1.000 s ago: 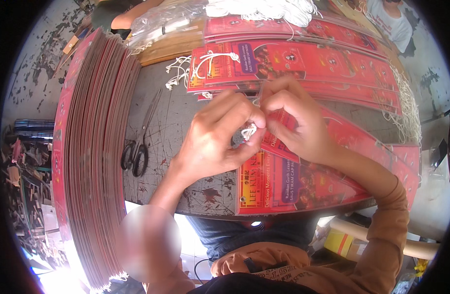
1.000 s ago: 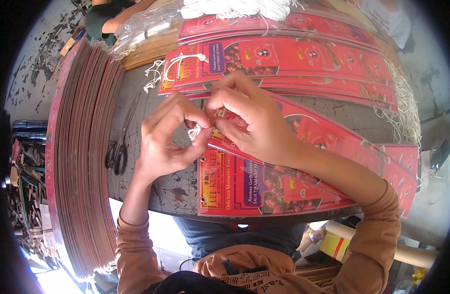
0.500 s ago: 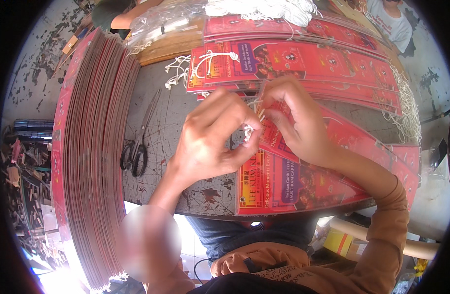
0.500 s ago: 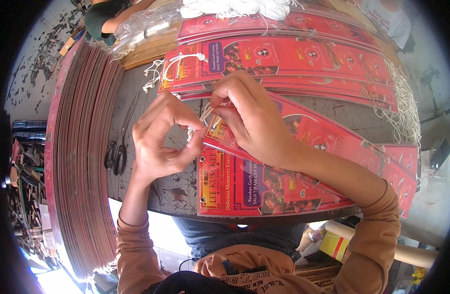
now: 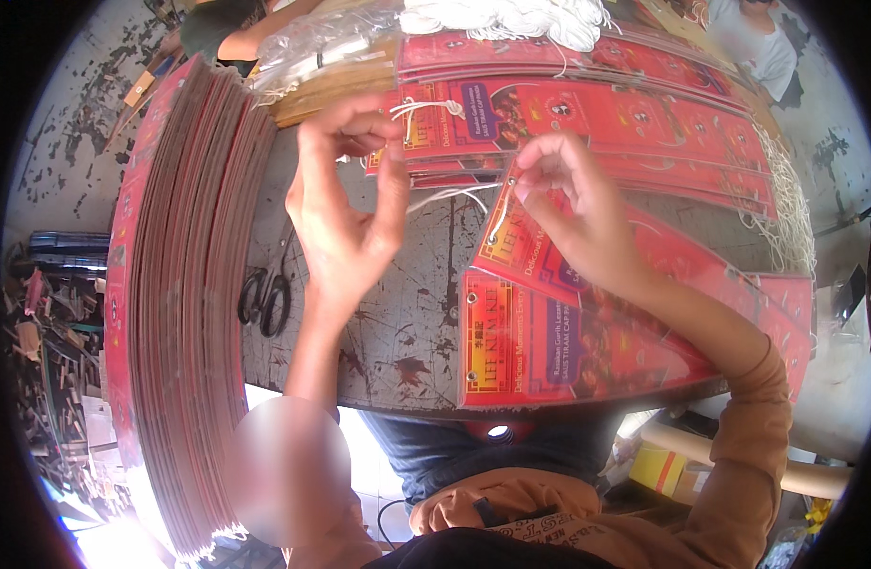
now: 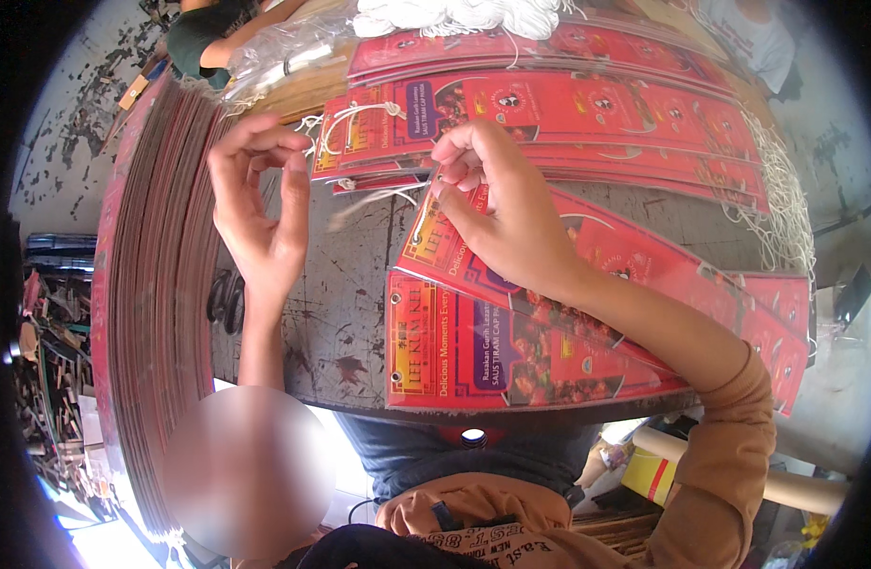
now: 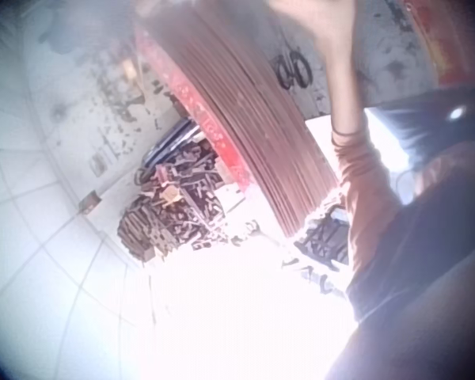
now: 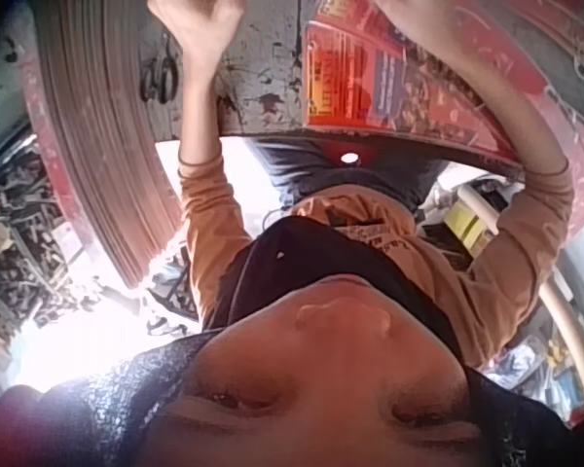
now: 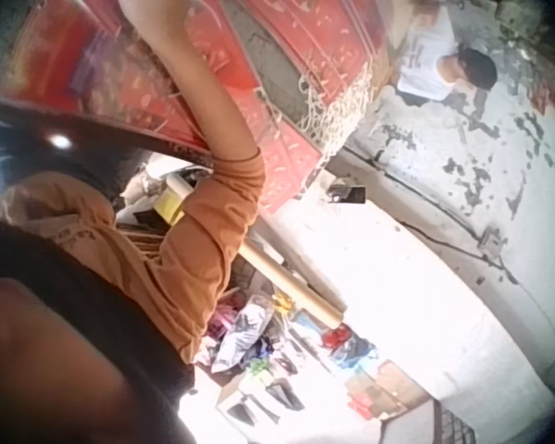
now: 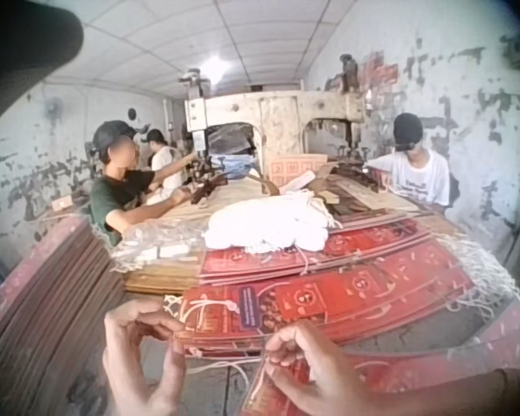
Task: The person threads white strings through pre-punched holes on the edges of red rectangular cards. They pull the strings tight and tie knots to secure them, then place the finished cards onto a growing stack on the table.
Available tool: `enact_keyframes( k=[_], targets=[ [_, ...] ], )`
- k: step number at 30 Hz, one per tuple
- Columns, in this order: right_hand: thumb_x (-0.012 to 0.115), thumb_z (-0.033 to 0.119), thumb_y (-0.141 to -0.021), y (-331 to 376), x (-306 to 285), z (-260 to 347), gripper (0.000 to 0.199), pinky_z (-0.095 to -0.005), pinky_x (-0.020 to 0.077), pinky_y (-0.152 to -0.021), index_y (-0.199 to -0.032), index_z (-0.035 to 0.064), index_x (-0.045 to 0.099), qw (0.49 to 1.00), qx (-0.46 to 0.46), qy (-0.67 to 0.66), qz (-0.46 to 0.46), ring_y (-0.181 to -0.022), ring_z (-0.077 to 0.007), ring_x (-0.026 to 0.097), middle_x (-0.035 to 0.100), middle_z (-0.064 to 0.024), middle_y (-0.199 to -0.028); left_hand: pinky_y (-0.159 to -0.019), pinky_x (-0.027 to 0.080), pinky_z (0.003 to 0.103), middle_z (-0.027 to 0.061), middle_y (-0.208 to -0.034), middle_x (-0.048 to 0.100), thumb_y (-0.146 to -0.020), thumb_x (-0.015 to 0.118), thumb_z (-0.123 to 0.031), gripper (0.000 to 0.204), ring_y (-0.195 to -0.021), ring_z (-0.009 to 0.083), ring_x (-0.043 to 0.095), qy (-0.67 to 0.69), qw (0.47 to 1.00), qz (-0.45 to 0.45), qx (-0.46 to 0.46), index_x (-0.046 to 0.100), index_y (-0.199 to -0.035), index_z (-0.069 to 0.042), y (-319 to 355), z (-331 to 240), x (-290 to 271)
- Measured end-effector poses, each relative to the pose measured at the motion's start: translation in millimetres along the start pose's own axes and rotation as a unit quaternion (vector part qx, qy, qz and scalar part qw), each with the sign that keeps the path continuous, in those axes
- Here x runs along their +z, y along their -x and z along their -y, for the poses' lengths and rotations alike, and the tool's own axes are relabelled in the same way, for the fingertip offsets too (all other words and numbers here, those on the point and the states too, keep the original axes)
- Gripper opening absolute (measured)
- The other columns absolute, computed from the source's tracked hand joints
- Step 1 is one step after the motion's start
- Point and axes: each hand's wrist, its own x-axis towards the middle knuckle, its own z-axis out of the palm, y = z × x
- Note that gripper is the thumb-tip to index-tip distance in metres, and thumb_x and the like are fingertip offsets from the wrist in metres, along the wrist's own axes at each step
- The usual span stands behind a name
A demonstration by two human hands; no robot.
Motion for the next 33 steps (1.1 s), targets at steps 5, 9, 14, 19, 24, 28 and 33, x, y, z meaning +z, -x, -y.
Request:
enact_keyframes(
  k=[5, 9, 14, 19, 24, 28, 33],
  targets=[
    [0.059, 0.000, -0.085, 0, -1, -2, 0.019, -0.0264, 0.0468, -0.075, -0.101, 0.0026, 0.049, 0.999, 0.027, -0.045, -0.010, -0.086, -0.0119, 0.055, 0.054, -0.0041, -0.094, -0.071, 0.047, 0.026, 0.0081, -0.075, 0.062, -0.083, 0.054, 0.006, 0.016, -0.076, 0.0147, 0.061, -0.143, 0.989, 0.018, 0.025, 0.058, -0.098, 0.001, -1, 18, -3],
    [0.059, 0.000, -0.085, 0, -4, 0, 0.019, -0.0257, 0.0468, -0.077, -0.101, 0.0034, 0.050, 0.995, 0.054, -0.082, -0.009, -0.086, -0.0115, 0.055, 0.054, -0.0029, -0.095, -0.071, 0.047, 0.035, 0.0107, -0.079, 0.063, -0.079, 0.055, 0.005, 0.018, -0.074, 0.0229, 0.062, -0.243, 0.968, 0.034, 0.047, 0.059, -0.095, -0.002, 6, 46, -1],
    [0.056, 0.007, -0.088, -18, -24, 35, 0.013, -0.0252, 0.0459, -0.075, -0.099, 0.0061, 0.052, 0.948, 0.193, -0.249, -0.034, -0.087, -0.0097, 0.055, 0.054, -0.0014, -0.093, -0.069, 0.048, 0.034, 0.0104, -0.077, 0.064, -0.081, 0.054, 0.001, 0.014, -0.071, 0.0219, 0.062, -0.160, 0.986, -0.034, -0.038, 0.059, -0.093, 0.000, 13, 90, 6],
    [0.057, 0.017, -0.090, -13, -79, 67, 0.018, -0.0283, 0.0453, -0.081, -0.102, 0.0040, 0.055, 0.982, 0.158, 0.047, 0.091, -0.092, -0.0119, 0.056, 0.057, -0.0031, -0.098, -0.067, 0.048, 0.036, 0.0123, -0.079, 0.064, -0.079, 0.053, 0.003, 0.011, -0.071, 0.0251, 0.062, -0.095, 0.983, -0.097, -0.122, 0.058, -0.088, 0.000, 14, 100, 4],
    [0.062, 0.023, -0.088, 49, -137, 68, 0.031, -0.0309, 0.0460, -0.080, -0.108, 0.0011, 0.053, 0.893, 0.046, 0.409, 0.180, -0.096, -0.0198, 0.057, 0.057, -0.0103, -0.102, -0.061, 0.048, 0.032, 0.0106, -0.077, 0.064, -0.084, 0.053, -0.003, 0.011, -0.065, 0.0188, 0.062, -0.091, 0.990, -0.045, -0.097, 0.059, -0.093, -0.001, 11, 72, 9],
    [0.064, 0.020, -0.085, 100, -166, 75, 0.033, -0.0331, 0.0447, -0.080, -0.109, -0.0005, 0.053, 0.890, 0.208, 0.396, 0.093, -0.092, -0.0284, 0.055, 0.054, -0.0145, -0.102, -0.058, 0.047, 0.035, 0.0154, -0.076, 0.063, -0.090, 0.056, -0.017, 0.017, -0.061, 0.0261, 0.060, -0.028, 0.982, 0.151, -0.108, 0.059, -0.096, -0.001, 16, 30, 20],
    [0.064, 0.013, -0.083, 131, -185, 70, 0.027, -0.0341, 0.0428, -0.078, -0.102, -0.0015, 0.052, 0.865, 0.240, 0.436, 0.059, -0.088, -0.0285, 0.054, 0.052, -0.0144, -0.097, -0.066, 0.048, 0.040, 0.0172, -0.081, 0.062, -0.090, 0.057, -0.022, 0.022, -0.072, 0.0295, 0.062, 0.005, 0.926, 0.356, -0.122, 0.060, -0.089, 0.000, 28, -10, 23]
  ],
)
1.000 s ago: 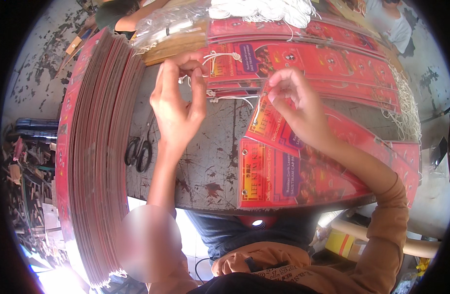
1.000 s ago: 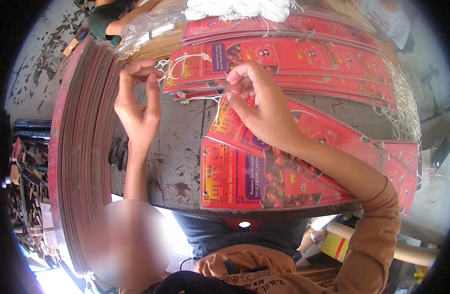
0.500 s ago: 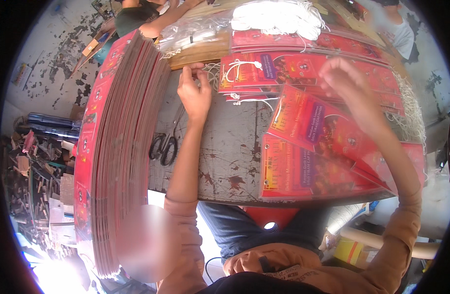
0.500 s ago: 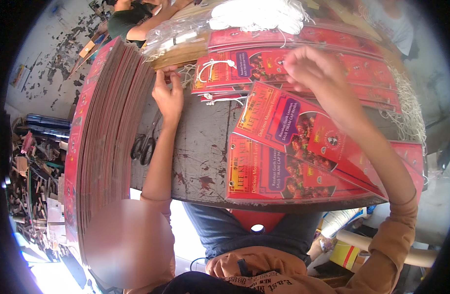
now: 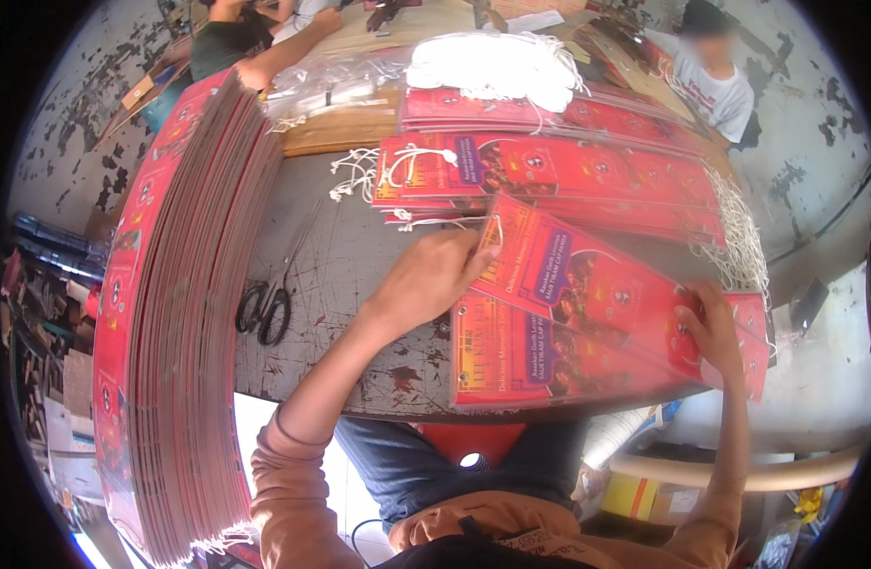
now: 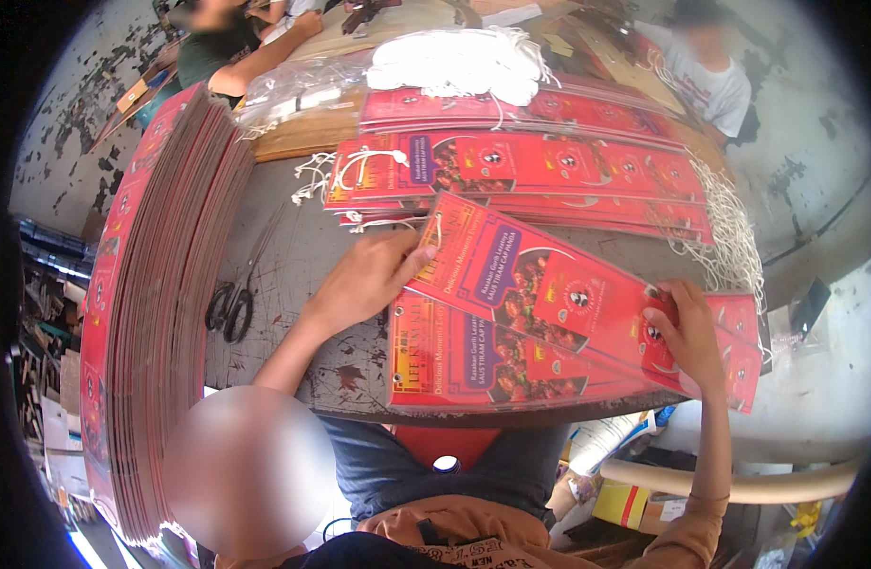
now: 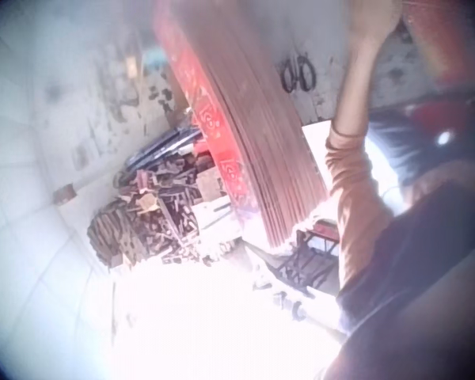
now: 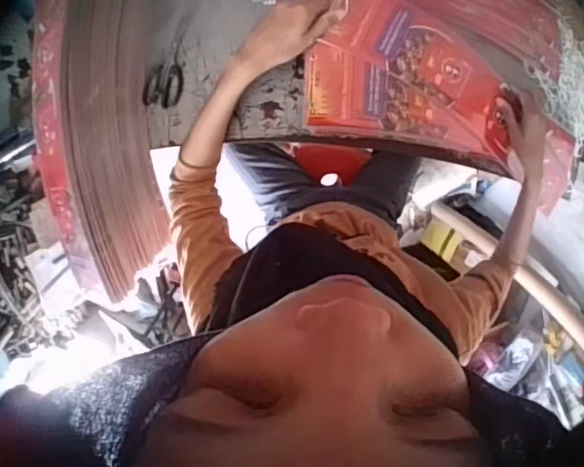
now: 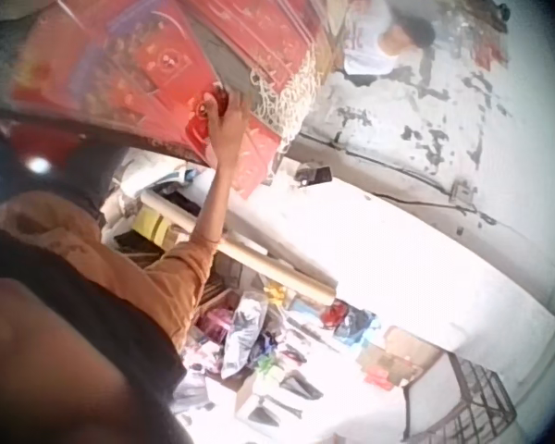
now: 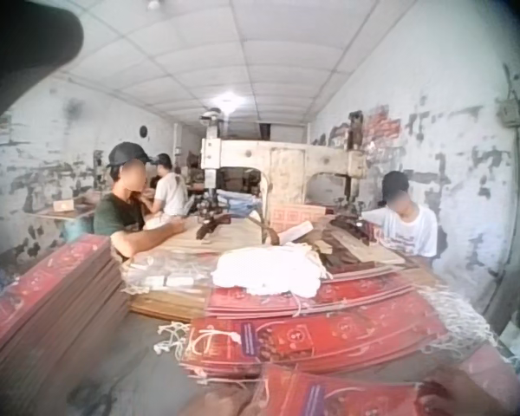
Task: The person threads white strings through pre-punched holes on the edges of red rectangular cards. They pull the strings tight and tie knots to secure them, then place the finished cards onto a growing stack on the table.
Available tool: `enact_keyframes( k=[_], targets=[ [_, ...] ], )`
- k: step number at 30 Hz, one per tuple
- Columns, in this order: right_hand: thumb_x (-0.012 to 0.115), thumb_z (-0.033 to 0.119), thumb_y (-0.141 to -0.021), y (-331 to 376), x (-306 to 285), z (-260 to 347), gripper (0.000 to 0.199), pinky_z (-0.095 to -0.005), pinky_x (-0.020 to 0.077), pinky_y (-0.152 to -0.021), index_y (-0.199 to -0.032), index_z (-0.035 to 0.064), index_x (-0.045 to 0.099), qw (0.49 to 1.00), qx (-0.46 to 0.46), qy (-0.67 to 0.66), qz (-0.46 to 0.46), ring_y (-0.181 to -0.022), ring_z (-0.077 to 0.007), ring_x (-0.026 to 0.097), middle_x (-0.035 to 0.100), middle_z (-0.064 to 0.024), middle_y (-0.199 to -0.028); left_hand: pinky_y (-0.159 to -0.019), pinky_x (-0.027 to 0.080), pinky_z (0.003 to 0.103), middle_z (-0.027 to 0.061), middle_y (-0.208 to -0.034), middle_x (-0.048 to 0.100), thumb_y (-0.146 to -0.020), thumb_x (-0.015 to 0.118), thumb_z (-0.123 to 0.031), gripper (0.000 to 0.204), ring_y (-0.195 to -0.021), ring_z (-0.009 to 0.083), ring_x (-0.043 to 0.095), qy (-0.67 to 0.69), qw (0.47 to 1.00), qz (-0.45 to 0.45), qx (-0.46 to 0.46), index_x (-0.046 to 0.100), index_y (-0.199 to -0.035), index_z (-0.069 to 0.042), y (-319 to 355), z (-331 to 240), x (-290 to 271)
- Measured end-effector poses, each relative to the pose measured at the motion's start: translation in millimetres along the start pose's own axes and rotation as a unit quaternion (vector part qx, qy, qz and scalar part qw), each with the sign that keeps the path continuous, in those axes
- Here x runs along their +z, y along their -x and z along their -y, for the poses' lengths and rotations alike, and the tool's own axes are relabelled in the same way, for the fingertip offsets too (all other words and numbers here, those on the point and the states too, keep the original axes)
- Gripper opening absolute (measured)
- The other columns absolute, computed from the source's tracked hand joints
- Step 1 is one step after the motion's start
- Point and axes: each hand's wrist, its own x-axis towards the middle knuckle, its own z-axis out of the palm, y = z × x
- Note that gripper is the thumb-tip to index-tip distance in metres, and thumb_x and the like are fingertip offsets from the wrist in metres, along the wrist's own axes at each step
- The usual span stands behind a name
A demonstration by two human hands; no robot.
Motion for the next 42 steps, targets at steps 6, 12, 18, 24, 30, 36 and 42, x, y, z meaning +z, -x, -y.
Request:
enact_keyframes(
  k=[6, 12, 18, 24, 30, 36, 42],
  targets=[
    [0.064, 0.013, -0.084, -12, 10, -15, 0.022, -0.0317, 0.0414, -0.071, -0.092, -0.0002, 0.049, 0.990, -0.031, -0.127, -0.056, -0.082, -0.0208, 0.051, 0.050, -0.0115, -0.090, -0.062, 0.047, 0.032, 0.0093, -0.079, 0.061, -0.090, 0.059, -0.017, 0.020, -0.066, 0.0175, 0.058, 0.181, 0.981, -0.063, 0.017, 0.060, -0.096, 0.002, -3, 10, 0],
    [0.061, 0.019, -0.088, -32, -27, 23, 0.019, -0.0273, 0.0410, -0.066, -0.088, 0.0020, 0.051, 0.994, 0.047, -0.078, -0.058, -0.071, -0.0115, 0.047, 0.049, -0.0035, -0.074, -0.048, 0.041, 0.021, 0.0005, -0.074, 0.059, -0.095, 0.053, -0.019, 0.020, -0.056, 0.0046, 0.050, 0.362, 0.926, 0.040, -0.097, 0.059, -0.102, -0.001, 1, 3, -26],
    [0.061, 0.024, -0.088, -128, -67, 48, 0.023, -0.0290, 0.0435, -0.068, -0.090, 0.0020, 0.055, 0.979, -0.163, -0.039, -0.114, -0.073, -0.0137, 0.053, 0.057, -0.0062, -0.076, -0.051, 0.042, 0.020, -0.0013, -0.072, 0.058, -0.096, 0.050, -0.021, 0.022, -0.057, 0.0035, 0.050, 0.418, 0.895, -0.113, -0.106, 0.056, -0.108, -0.003, -8, 15, -40],
    [0.060, 0.024, -0.087, -192, -12, 78, 0.021, -0.0335, 0.0465, -0.073, -0.092, 0.0036, 0.058, 0.935, -0.302, -0.061, -0.172, -0.079, -0.0217, 0.060, 0.060, -0.0086, -0.083, -0.069, 0.047, 0.024, 0.0038, -0.093, 0.059, -0.093, 0.056, -0.027, 0.034, -0.078, 0.0090, 0.056, 0.396, 0.848, -0.281, -0.212, 0.052, -0.116, -0.003, -11, 54, -39],
    [0.062, 0.025, -0.087, -142, 49, 129, 0.022, -0.0375, 0.0477, -0.077, -0.093, 0.0046, 0.056, 0.913, -0.399, -0.077, 0.023, -0.083, -0.0241, 0.059, 0.054, -0.0098, -0.099, -0.078, 0.048, 0.040, 0.0175, -0.093, 0.057, -0.083, 0.061, -0.015, 0.019, -0.087, 0.0299, 0.060, -0.104, 0.916, -0.374, -0.098, 0.062, -0.099, -0.004, -7, 70, -45],
    [0.061, 0.020, -0.088, -113, 101, 128, 0.018, -0.0369, 0.0486, -0.072, -0.089, 0.0026, 0.059, 0.913, -0.368, -0.163, 0.065, -0.083, -0.0256, 0.059, 0.052, -0.0105, -0.100, -0.074, 0.049, 0.038, 0.0153, -0.092, 0.059, -0.088, 0.055, -0.009, 0.013, -0.083, 0.0270, 0.061, -0.116, 0.902, -0.411, -0.062, 0.061, -0.098, -0.002, -9, 78, -35],
    [0.060, 0.017, -0.088, -115, 97, 130, 0.016, -0.0362, 0.0474, -0.066, -0.087, 0.0008, 0.060, 0.908, -0.372, -0.189, 0.029, -0.075, -0.0253, 0.058, 0.054, -0.0090, -0.090, -0.072, 0.047, 0.043, 0.0188, -0.090, 0.056, -0.090, 0.050, -0.005, 0.013, -0.078, 0.0351, 0.059, -0.102, 0.894, -0.431, -0.074, 0.059, -0.096, 0.000, -13, 87, -30]
  ],
)
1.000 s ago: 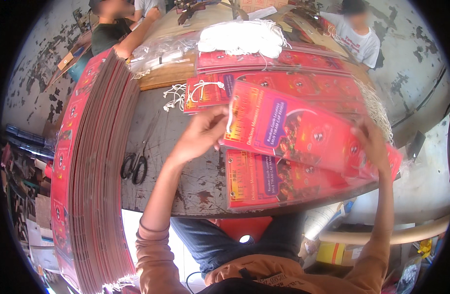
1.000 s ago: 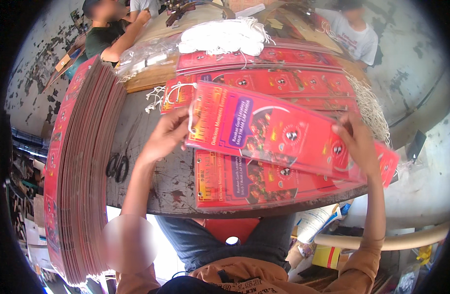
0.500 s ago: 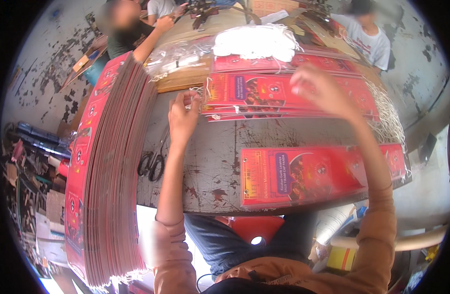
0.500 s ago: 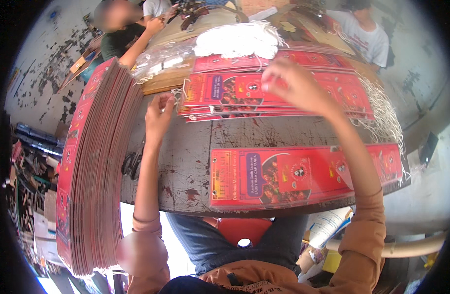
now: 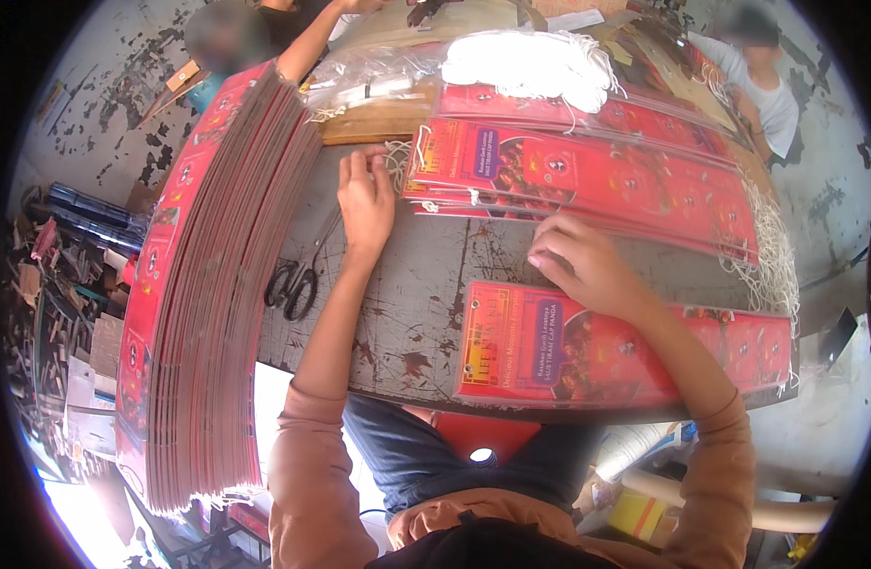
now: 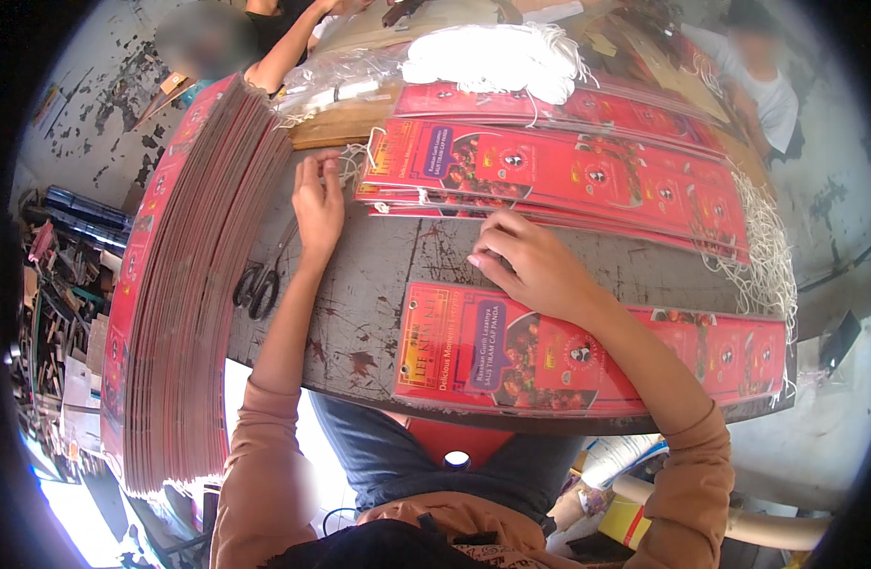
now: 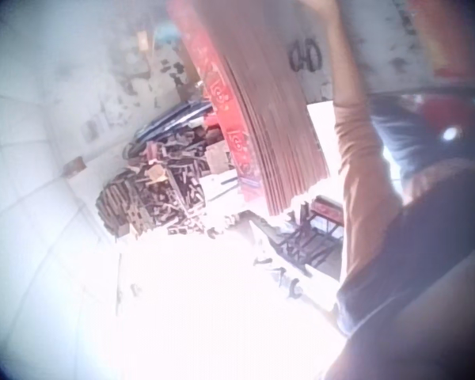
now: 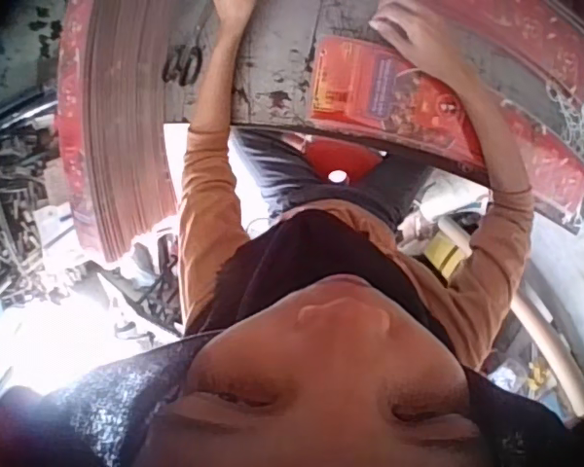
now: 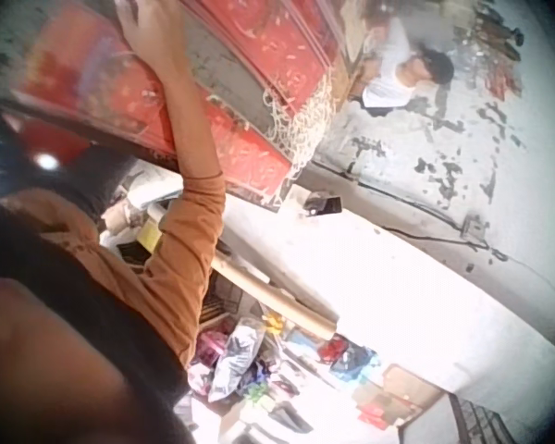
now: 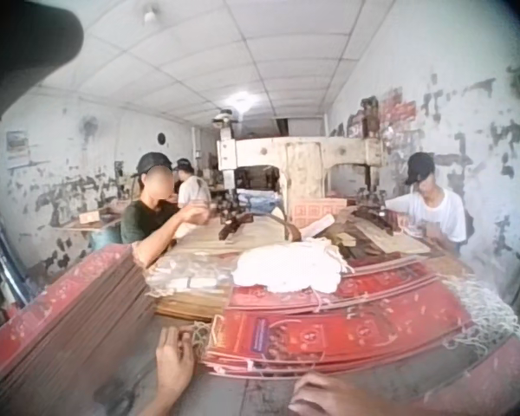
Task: The person threads white strings through pre-punched holes on the edges of red rectangular cards. They pull the strings tight and tie knots to secure them, then place the finished cards onto a growing stack on the table.
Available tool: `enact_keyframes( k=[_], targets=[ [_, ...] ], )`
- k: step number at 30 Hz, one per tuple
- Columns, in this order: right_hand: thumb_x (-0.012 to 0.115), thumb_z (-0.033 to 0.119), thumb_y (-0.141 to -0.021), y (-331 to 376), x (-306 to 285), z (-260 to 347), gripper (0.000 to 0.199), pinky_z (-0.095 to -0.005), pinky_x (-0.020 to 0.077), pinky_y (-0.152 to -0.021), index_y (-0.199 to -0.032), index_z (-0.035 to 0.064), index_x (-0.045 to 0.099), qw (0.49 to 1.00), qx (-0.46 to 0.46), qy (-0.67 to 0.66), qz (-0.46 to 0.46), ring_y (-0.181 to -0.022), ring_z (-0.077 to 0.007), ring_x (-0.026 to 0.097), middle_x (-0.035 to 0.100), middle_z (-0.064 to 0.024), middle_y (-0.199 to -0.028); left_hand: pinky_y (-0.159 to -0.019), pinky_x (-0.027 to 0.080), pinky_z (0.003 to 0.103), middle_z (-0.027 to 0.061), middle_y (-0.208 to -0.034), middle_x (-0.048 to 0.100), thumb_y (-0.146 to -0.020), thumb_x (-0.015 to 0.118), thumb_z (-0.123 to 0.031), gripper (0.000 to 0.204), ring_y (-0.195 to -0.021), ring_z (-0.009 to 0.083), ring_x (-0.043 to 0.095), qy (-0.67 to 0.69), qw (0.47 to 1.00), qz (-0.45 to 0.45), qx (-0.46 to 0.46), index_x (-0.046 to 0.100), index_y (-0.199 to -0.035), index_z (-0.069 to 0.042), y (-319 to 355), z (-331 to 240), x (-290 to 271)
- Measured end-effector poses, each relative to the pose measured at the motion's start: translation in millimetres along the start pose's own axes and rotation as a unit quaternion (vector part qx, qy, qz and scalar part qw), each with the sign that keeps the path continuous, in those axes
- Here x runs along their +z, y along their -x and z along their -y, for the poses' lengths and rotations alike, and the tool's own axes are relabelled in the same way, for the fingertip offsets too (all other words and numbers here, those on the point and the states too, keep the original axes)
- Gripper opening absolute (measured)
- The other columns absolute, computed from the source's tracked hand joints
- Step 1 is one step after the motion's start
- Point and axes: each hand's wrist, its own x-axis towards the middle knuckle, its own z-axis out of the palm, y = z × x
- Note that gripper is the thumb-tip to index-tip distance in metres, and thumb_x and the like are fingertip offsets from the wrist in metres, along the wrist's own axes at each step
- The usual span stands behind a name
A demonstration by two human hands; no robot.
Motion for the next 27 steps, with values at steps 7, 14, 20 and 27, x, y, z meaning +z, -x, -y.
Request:
enact_keyframes(
  k=[7, 14, 20, 27],
  targets=[
    [0.060, 0.017, -0.088, 6, 2, -11, 0.017, -0.0374, 0.0460, -0.065, -0.085, 0.0009, 0.060, 1.000, 0.024, -0.010, 0.001, -0.073, -0.0272, 0.057, 0.054, -0.0102, -0.089, -0.073, 0.042, 0.030, 0.0068, -0.081, 0.057, -0.099, 0.028, -0.038, 0.049, -0.077, 0.0149, 0.052, 0.339, 0.906, 0.250, 0.046, 0.055, -0.087, 0.001, 29, -117, -44],
    [0.059, 0.016, -0.088, 3, 8, -12, 0.016, -0.0383, 0.0450, -0.066, -0.085, -0.0001, 0.060, 0.999, 0.011, -0.047, -0.002, -0.073, -0.0284, 0.057, 0.054, -0.0107, -0.086, -0.079, 0.047, 0.032, 0.0192, -0.109, 0.052, -0.090, 0.045, -0.053, 0.068, -0.091, 0.0252, 0.054, 0.804, 0.503, 0.302, 0.094, 0.059, -0.114, 0.010, 109, -244, -70],
    [0.059, 0.015, -0.088, 0, 2, -8, 0.016, -0.0386, 0.0448, -0.066, -0.085, -0.0005, 0.060, 0.998, 0.029, -0.046, 0.009, -0.073, -0.0285, 0.057, 0.055, -0.0108, -0.086, -0.067, 0.045, 0.021, 0.0152, -0.096, 0.058, -0.085, 0.065, -0.032, 0.043, -0.078, 0.0161, 0.056, 0.881, 0.350, 0.317, -0.008, 0.067, -0.101, 0.008, 102, -252, -71],
    [0.060, 0.011, -0.086, 2, 6, -13, 0.011, -0.0353, 0.0455, -0.065, -0.084, -0.0001, 0.060, 0.998, 0.021, -0.052, -0.006, -0.074, -0.0254, 0.058, 0.056, -0.0092, -0.085, -0.065, 0.043, 0.033, 0.0160, -0.081, 0.058, -0.089, 0.052, -0.050, 0.058, -0.068, 0.0227, 0.055, 0.774, 0.377, 0.498, -0.105, 0.062, -0.072, 0.004, 99, -235, -85]
  ],
)
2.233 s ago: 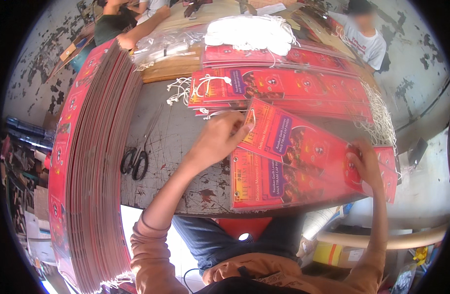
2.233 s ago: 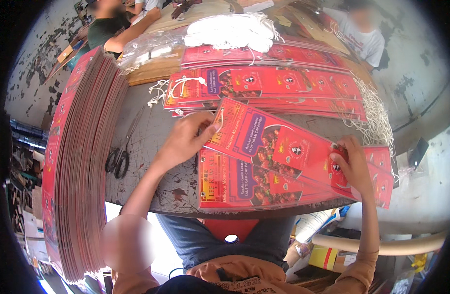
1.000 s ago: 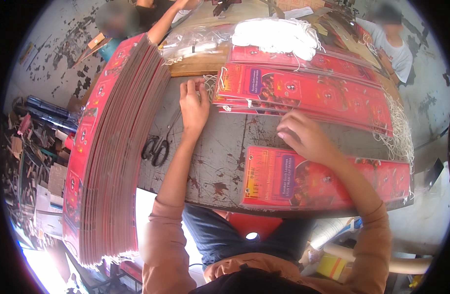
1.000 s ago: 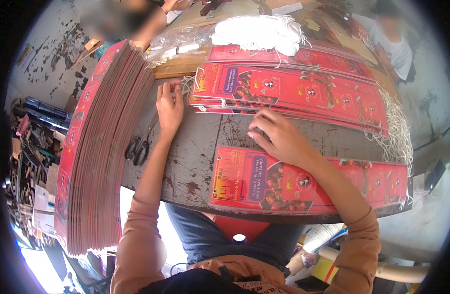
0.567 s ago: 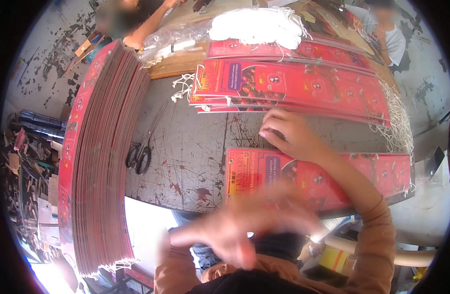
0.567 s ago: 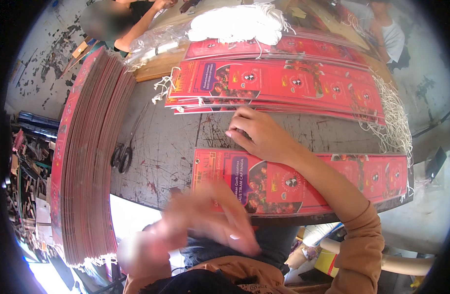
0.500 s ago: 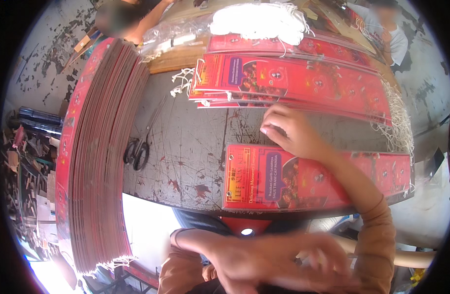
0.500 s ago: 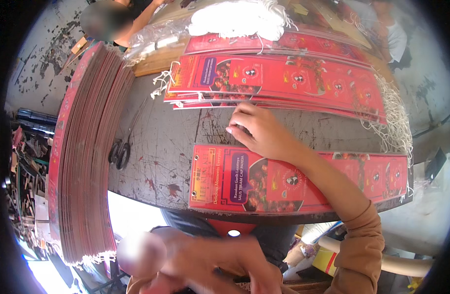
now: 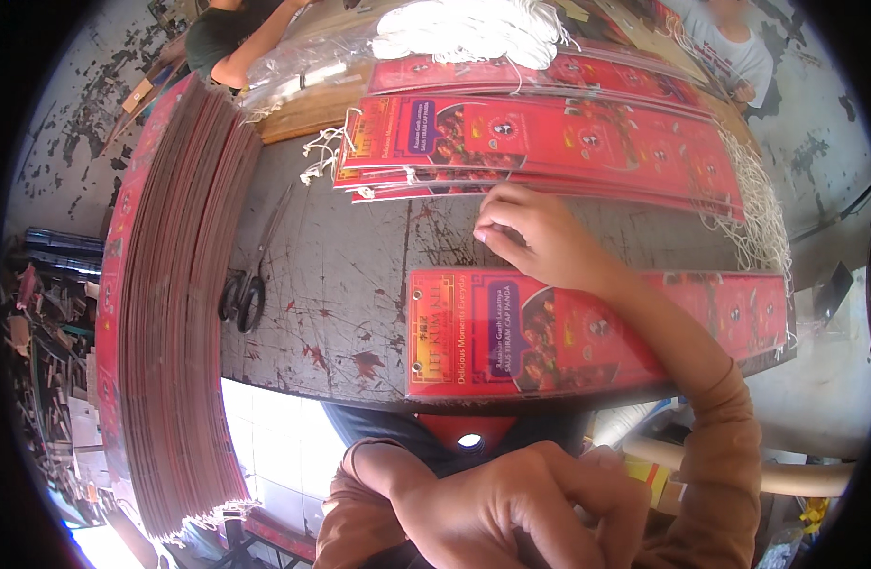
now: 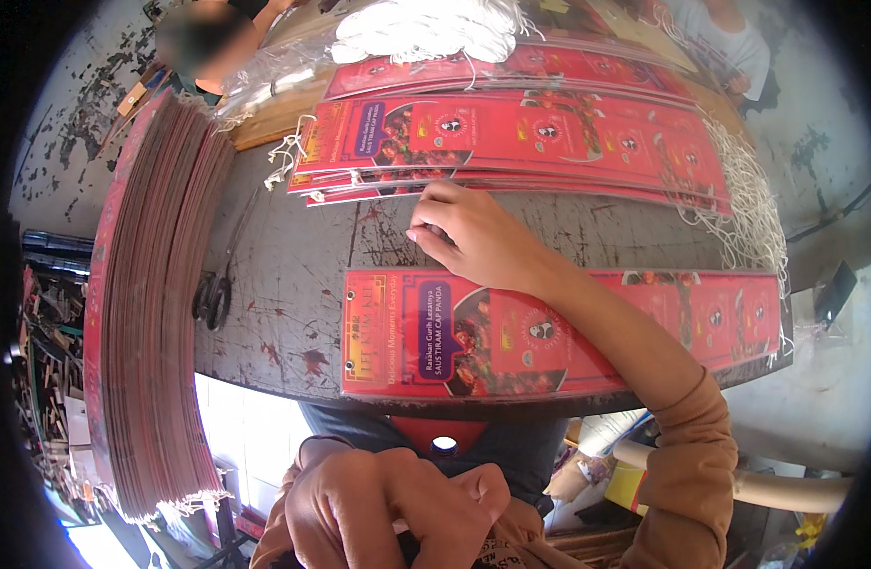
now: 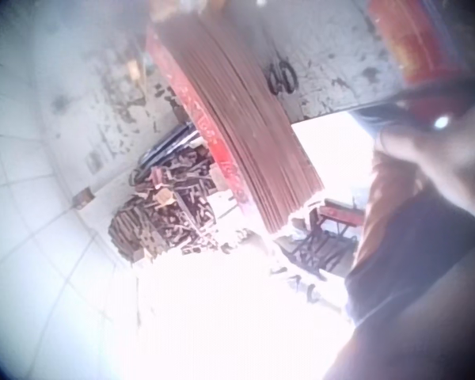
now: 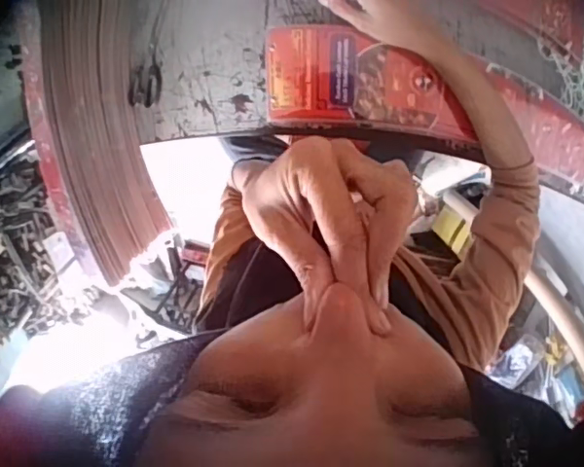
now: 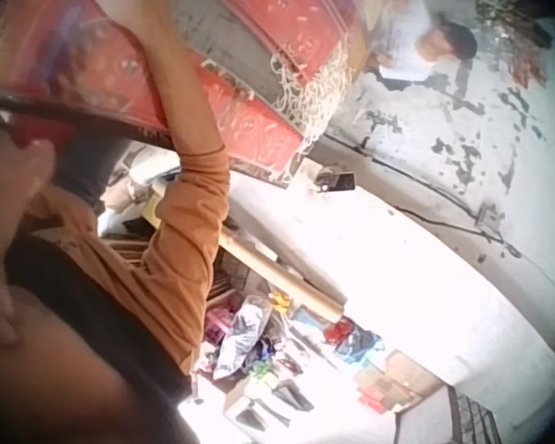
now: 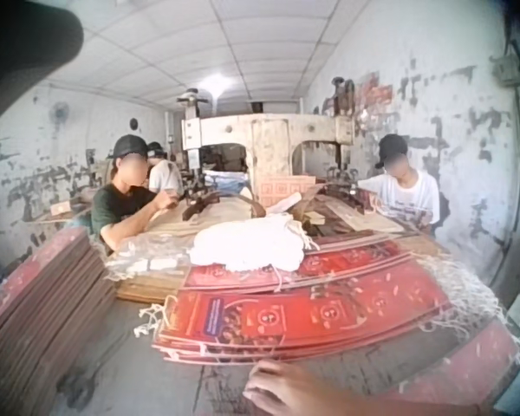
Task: The person threads white strings through pre-punched holes on the edges of red rectangular cards. They pull the strings tight and tie knots to secure them, then place the finished cards onto a growing stack on the table.
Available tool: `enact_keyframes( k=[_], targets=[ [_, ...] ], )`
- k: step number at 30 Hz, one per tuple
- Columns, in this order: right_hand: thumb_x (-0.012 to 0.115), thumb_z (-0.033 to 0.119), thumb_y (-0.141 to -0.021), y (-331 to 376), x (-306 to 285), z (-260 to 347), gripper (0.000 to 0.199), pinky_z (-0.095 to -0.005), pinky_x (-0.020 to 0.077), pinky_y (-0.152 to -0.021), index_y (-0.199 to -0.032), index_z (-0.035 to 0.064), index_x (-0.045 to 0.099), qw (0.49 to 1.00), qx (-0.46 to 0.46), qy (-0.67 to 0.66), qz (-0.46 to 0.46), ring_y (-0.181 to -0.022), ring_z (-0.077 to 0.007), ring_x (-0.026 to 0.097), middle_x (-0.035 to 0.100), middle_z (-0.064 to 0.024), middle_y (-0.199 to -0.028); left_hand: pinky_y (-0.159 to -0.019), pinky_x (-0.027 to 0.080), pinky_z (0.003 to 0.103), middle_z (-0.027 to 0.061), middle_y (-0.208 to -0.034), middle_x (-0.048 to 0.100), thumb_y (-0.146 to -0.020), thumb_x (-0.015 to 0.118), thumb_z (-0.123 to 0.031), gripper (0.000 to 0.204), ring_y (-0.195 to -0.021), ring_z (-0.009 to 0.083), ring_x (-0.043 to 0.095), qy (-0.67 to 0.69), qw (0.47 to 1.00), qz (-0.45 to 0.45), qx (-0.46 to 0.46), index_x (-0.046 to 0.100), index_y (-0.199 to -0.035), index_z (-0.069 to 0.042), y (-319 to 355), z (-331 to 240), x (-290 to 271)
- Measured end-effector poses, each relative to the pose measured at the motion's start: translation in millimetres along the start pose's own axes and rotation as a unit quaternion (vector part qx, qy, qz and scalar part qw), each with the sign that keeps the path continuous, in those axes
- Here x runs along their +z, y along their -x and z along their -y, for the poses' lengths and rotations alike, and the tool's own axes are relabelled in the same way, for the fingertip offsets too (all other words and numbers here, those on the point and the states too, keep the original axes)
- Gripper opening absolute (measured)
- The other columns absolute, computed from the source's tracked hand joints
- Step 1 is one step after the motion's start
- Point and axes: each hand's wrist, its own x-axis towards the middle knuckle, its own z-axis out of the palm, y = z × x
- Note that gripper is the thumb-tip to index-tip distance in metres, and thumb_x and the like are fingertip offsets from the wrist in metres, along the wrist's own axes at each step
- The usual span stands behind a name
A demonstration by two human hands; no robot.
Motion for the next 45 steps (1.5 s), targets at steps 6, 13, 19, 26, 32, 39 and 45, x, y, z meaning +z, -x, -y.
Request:
enact_keyframes(
  k=[6, 13, 19, 26, 32, 39, 45],
  targets=[
    [0.060, 0.009, -0.085, -1, 1, 4, 0.009, -0.0337, 0.0460, -0.066, -0.085, -0.0001, 0.060, 1.000, 0.005, 0.004, 0.002, -0.076, -0.0239, 0.058, 0.057, -0.0082, -0.085, -0.064, 0.040, 0.022, 0.0091, -0.083, 0.064, -0.079, 0.073, -0.023, 0.025, -0.073, 0.0133, 0.055, 0.022, 0.976, 0.028, 0.215, 0.069, -0.084, 0.001, -17, 23, -7],
    [0.061, 0.009, -0.085, 1, 1, -1, 0.009, -0.0333, 0.0457, -0.065, -0.085, 0.0000, 0.060, 1.000, 0.003, -0.005, -0.004, -0.075, -0.0236, 0.058, 0.057, -0.0085, -0.084, -0.065, 0.037, 0.023, 0.0036, -0.084, 0.067, -0.074, 0.078, -0.017, 0.013, -0.075, 0.0102, 0.057, -0.087, 0.986, -0.009, 0.139, 0.074, -0.079, -0.005, 1, -8, -9],
    [0.060, 0.011, -0.086, -1, 0, 2, 0.012, -0.0373, 0.0456, -0.065, -0.084, -0.0007, 0.060, 1.000, -0.010, -0.004, -0.003, -0.071, -0.0278, 0.057, 0.056, -0.0111, -0.083, -0.062, 0.034, 0.025, 0.0010, -0.072, 0.059, -0.079, 0.071, -0.026, 0.020, -0.065, 0.0117, 0.053, -0.371, 0.874, -0.125, 0.287, 0.066, -0.071, -0.008, 3, -11, -13],
    [0.060, 0.011, -0.086, 1, -1, 2, 0.012, -0.0368, 0.0460, -0.063, -0.084, -0.0007, 0.061, 1.000, 0.006, 0.007, -0.004, -0.071, -0.0280, 0.057, 0.056, -0.0113, -0.082, -0.041, 0.029, 0.031, 0.0046, -0.051, 0.040, -0.085, 0.051, -0.014, 0.034, -0.042, 0.0178, 0.040, -0.826, 0.424, -0.108, 0.354, 0.042, -0.054, -0.002, 20, -81, -131],
    [0.064, 0.017, -0.084, -2, -1, 3, 0.018, -0.0363, 0.0460, -0.063, -0.080, 0.0000, 0.059, 1.000, 0.007, -0.026, 0.009, -0.070, -0.0256, 0.058, 0.056, -0.0102, -0.080, -0.038, 0.032, 0.032, 0.0046, -0.050, 0.039, -0.078, 0.061, -0.013, 0.027, -0.039, 0.0202, 0.040, -0.858, 0.468, -0.101, 0.189, 0.050, -0.056, -0.003, 45, -77, -187],
    [0.071, 0.032, -0.079, -1, -14, 22, 0.035, -0.0350, 0.0428, -0.060, -0.078, 0.0038, 0.049, 0.991, -0.006, -0.033, 0.129, -0.067, -0.0239, 0.054, 0.052, -0.0081, -0.075, -0.043, 0.031, 0.036, 0.0085, -0.052, 0.040, -0.087, 0.055, -0.013, 0.032, -0.044, 0.0253, 0.043, -0.850, 0.499, -0.139, 0.096, 0.048, -0.058, -0.001, 42, -71, -174],
    [0.072, 0.032, -0.078, 3, -11, 27, 0.037, -0.0342, 0.0404, -0.062, -0.080, 0.0046, 0.047, 0.990, 0.029, 0.003, 0.135, -0.069, -0.0208, 0.050, 0.049, -0.0058, -0.076, -0.053, 0.045, 0.024, 0.0042, -0.061, 0.059, -0.099, 0.043, -0.032, 0.047, -0.056, 0.0096, 0.056, -0.583, 0.761, -0.257, -0.122, 0.061, -0.069, -0.001, 39, -59, -176]
  ],
)
